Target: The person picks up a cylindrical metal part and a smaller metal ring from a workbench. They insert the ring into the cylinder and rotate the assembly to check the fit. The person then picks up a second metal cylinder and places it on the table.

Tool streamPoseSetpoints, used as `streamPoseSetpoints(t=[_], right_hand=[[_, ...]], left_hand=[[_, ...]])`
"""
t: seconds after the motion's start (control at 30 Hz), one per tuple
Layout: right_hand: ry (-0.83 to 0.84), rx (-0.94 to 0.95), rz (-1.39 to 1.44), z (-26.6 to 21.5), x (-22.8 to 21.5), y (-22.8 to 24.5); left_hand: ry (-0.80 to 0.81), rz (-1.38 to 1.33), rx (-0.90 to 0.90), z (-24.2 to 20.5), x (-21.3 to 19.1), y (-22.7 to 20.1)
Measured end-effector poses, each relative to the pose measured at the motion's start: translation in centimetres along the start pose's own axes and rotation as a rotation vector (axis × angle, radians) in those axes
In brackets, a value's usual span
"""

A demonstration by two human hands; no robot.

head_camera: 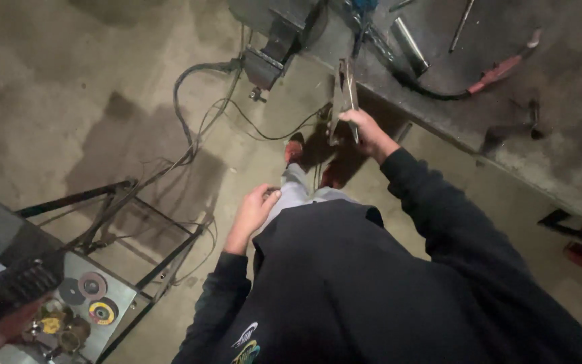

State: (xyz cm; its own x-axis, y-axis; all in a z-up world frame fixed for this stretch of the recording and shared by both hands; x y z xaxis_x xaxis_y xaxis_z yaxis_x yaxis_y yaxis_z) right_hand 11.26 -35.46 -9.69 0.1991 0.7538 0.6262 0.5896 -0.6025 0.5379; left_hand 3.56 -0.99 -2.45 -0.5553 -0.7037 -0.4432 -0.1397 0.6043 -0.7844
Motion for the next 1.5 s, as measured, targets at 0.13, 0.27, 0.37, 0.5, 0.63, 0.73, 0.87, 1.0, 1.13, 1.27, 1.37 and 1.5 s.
streamPoseSetpoints(t=[0.13,0.27,0.37,0.5,0.63,0.73,0.87,1.0,1.13,1.27,1.37,1.5], right_hand=[[-0.036,-0.031,-0.041,1.7,-0.6,0.5],[-0.137,-0.145,-0.327,5.6,-3.6,-0.6],[-0.199,-0.179,-0.582,6.6,-3.3,-1.6],[-0.307,-0.152,-0.900,7.2,-2.2,-1.9],[-0.344,-0.094,-0.948,8.7,-3.3,-2.3],[-0.316,-0.104,-0.940,10.1,-4.6,-1.7],[-0.279,-0.130,-0.975,9.2,-2.0,1.7],[-0.300,-0.130,-1.357,8.2,1.5,4.1],[-0.313,-0.087,-1.379,9.0,2.3,5.3],[-0.294,-0.134,-1.433,9.1,2.3,5.8],[-0.290,-0.173,-1.495,9.2,2.6,6.8],[-0.309,-0.162,-1.585,9.3,3.8,8.1]], left_hand=[[0.015,0.015,-0.020,2.7,-1.3,0.4],[-0.003,-0.016,0.028,6.3,-3.0,1.9],[0.028,-0.015,0.055,8.0,-4.7,2.6],[0.099,0.056,0.042,10.0,-6.7,2.9],[0.138,0.099,-0.030,11.0,-7.2,3.7],[0.111,0.063,-0.067,11.5,-6.1,5.4],[0.093,0.028,-0.093,11.5,-4.9,5.1],[0.109,0.038,-0.192,10.4,-4.2,3.2],[0.074,0.069,-0.203,11.0,-4.0,2.9],[0.064,0.064,-0.200,11.2,-3.3,3.3],[0.065,0.078,-0.192,11.5,-3.1,2.9],[0.070,0.082,-0.202,12.0,-3.3,2.0]])
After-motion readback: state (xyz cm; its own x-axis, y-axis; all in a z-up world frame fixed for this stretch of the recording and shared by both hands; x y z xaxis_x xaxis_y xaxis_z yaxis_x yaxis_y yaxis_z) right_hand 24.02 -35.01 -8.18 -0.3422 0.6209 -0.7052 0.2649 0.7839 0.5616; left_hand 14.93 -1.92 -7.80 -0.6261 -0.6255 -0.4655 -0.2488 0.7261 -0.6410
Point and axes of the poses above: each hand's wrist, its own z-axis towards the middle knuckle, its own x-axis out of the palm, y = z × x, the point moved 3 cm from there along z, towards the middle knuckle, and after that the axes turned 2 degrees about y, right-handed, at the moved point
